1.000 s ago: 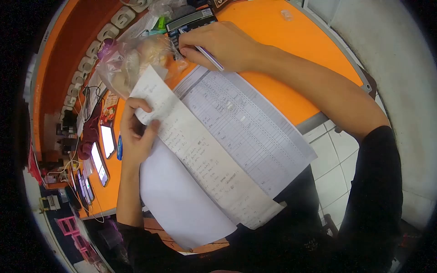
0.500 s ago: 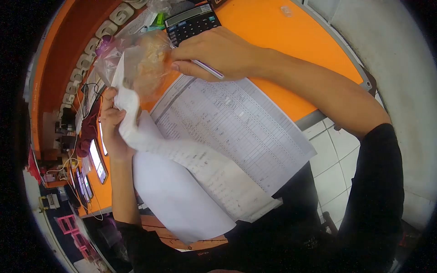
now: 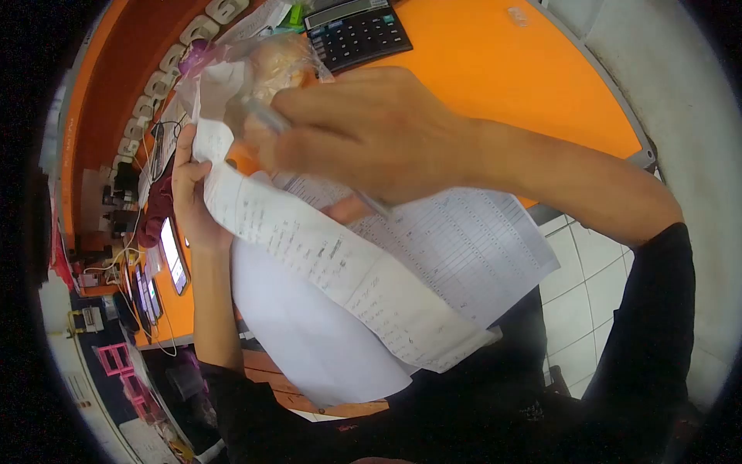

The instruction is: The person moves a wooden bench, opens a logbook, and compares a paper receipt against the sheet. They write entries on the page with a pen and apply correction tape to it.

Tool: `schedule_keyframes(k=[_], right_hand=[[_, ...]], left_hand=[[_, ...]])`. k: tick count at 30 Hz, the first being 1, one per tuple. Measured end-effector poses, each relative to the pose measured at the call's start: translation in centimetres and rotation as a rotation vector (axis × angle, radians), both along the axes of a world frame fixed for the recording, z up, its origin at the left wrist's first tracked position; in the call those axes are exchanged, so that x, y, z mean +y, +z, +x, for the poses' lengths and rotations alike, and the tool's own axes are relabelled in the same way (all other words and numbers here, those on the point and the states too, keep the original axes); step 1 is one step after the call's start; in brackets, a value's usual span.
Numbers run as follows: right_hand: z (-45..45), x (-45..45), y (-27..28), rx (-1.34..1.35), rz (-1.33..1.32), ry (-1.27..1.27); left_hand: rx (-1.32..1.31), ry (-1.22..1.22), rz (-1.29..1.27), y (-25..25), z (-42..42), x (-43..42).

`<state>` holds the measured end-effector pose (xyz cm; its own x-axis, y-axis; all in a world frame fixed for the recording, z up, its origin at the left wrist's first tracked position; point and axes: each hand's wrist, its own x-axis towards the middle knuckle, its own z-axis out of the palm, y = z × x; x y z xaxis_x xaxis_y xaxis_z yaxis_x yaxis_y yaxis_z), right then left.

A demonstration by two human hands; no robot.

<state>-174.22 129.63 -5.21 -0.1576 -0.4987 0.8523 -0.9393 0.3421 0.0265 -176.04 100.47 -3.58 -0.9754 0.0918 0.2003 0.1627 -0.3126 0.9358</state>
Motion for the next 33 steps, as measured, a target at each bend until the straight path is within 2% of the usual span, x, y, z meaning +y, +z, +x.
schedule_keyframes(k=[5,7,8,11,13,16,20,22,27,29,30,32,33], right_hand=[[5.5,-2.5,1.0,0.277,-0.069,0.143],[9.0,-2.1,1.4,-0.077,0.062,0.209],[10.3,-2.2,1.4,-0.073,0.069,0.210],[13.3,-1.9,1.2,-0.170,0.131,0.198],[14.9,-1.0,1.1,-0.340,0.391,0.215],[16.5,0.3,-0.2,-0.474,0.379,0.191],[19.0,1.1,-0.4,-0.414,0.421,0.164],[21.2,0.7,-0.4,-0.514,0.235,0.123],[24.6,1.1,-1.3,-0.598,0.239,0.222],[25.6,2.7,-2.1,-0.558,0.342,0.122],[26.2,3.6,-2.4,-0.558,0.347,0.130],[27.2,5.2,-2.9,-0.612,0.292,-0.080],[27.1,5.7,-3.3,-0.615,0.299,-0.085]], left_hand=[[-0.002,0.032,-0.079,0.0,0.2,1.0],[0.051,0.024,-0.359,-0.6,0.2,0.7],[0.071,-0.017,-0.452,-0.7,0.5,0.5],[0.119,-0.092,-0.526,-0.8,1.1,1.3],[0.172,-0.141,-0.479,-0.8,1.3,1.6],[0.256,-0.176,-0.553,-0.7,1.7,1.6],[0.293,-0.200,-0.571,-0.9,1.5,1.6],[0.309,-0.210,-0.573,-1.0,1.4,1.5],[0.257,-0.222,-0.476,-1.4,1.2,1.5],[0.283,-0.229,-0.512,-1.5,0.8,1.0],[0.308,-0.241,-0.541,-1.6,0.7,0.8],[0.298,-0.243,-0.558,-1.6,0.5,0.4],[0.291,-0.258,-0.577,-1.6,0.4,0.4]])
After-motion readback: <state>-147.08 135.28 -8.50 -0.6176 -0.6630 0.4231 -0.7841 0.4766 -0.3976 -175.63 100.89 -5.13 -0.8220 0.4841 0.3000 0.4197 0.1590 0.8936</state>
